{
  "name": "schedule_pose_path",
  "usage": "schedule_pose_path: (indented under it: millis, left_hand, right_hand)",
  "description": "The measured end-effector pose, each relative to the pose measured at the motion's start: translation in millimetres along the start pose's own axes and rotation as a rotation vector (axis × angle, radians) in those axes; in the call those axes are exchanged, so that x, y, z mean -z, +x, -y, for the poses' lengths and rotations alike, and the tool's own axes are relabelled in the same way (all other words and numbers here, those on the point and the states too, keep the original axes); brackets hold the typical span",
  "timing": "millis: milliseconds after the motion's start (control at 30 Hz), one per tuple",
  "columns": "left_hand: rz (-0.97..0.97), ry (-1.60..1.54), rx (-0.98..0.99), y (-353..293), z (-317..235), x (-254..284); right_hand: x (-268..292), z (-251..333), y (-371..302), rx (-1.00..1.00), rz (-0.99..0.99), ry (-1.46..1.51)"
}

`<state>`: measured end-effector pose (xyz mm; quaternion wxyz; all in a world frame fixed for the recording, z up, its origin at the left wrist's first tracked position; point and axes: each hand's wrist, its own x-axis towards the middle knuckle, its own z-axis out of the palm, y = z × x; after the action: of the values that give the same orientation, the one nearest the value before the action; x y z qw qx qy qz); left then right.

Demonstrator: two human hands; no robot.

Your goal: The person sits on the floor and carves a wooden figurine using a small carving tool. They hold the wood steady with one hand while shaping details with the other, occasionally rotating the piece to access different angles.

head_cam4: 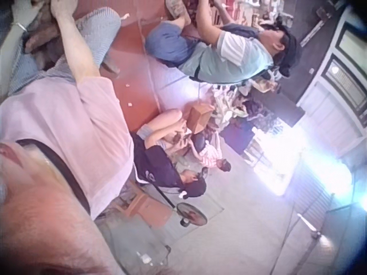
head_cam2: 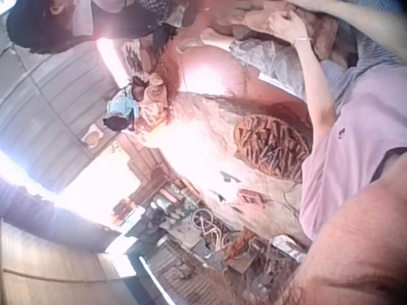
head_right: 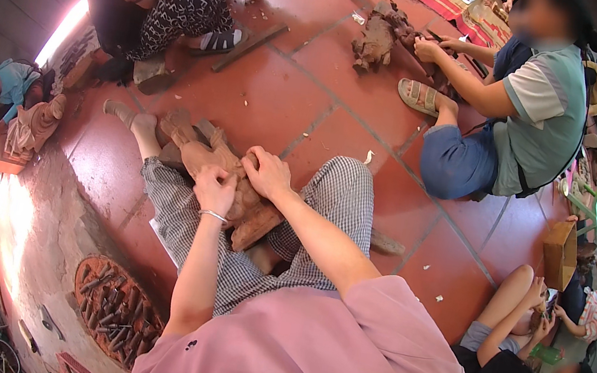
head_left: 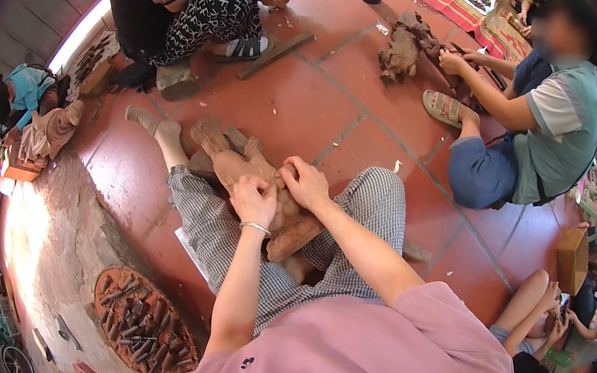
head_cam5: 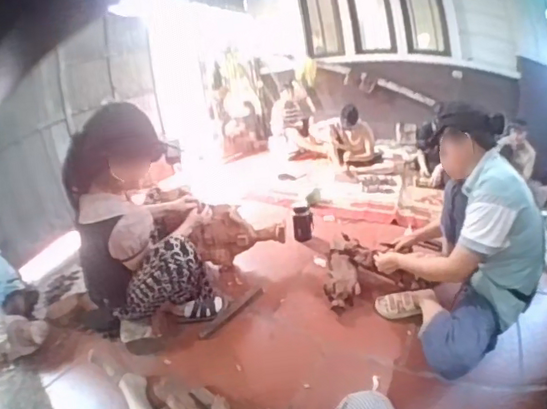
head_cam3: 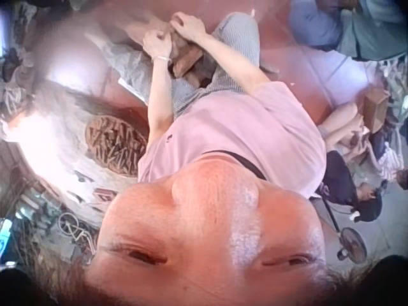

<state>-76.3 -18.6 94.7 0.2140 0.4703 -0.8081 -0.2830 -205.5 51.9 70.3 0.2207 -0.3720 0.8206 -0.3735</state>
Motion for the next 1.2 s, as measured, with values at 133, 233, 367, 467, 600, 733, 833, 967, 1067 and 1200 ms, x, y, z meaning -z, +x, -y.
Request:
schedule_pose_path:
  millis: [133, 233, 367, 467, 600, 733, 833, 967, 1067, 1200]
  left_hand:
    - [-0.065, 0.009, -0.017, -8, 6, -6]
    - [-0.031, 0.124, 0.052, 6, -7, -5]
    - [-0.135, 0.082, -0.033, -7, 0, -10]
    - [-0.142, 0.112, -0.072, -9, 3, -7]
    - [-0.129, 0.138, -0.023, 5, -5, -7]
    - [-0.057, 0.078, 0.041, -13, 2, -3]
    - [-0.114, 0.057, 0.045, -2, 1, -9]
    - [-0.105, 0.071, 0.015, 3, 3, -11]
    - [-0.084, 0.015, 0.019, -11, 8, -7]
    - [-0.139, 0.034, -0.018, 1, 3, -9]
  right_hand:
    - [2, 1, -5, -0.002, 0.024, 0.019]
    - [-2, -4, 2, 0.030, -0.010, 0.005]
    - [-2, -6, 0, 0.036, -0.041, 0.012]
    - [-2, -5, -2, 0.023, -0.023, 0.000]
    - [2, 1, -1, -0.009, 0.034, 0.026]
    - [-2, -8, -1, 0.053, -0.048, -0.003]
    - [-2, -7, 0, 0.028, -0.031, -0.003]
    - [-3, -7, 1, 0.037, -0.031, -0.005]
    - [0, -6, -1, 0.021, -0.011, 0.016]
    - [-1, -4, 0, 0.017, -0.003, 0.040]
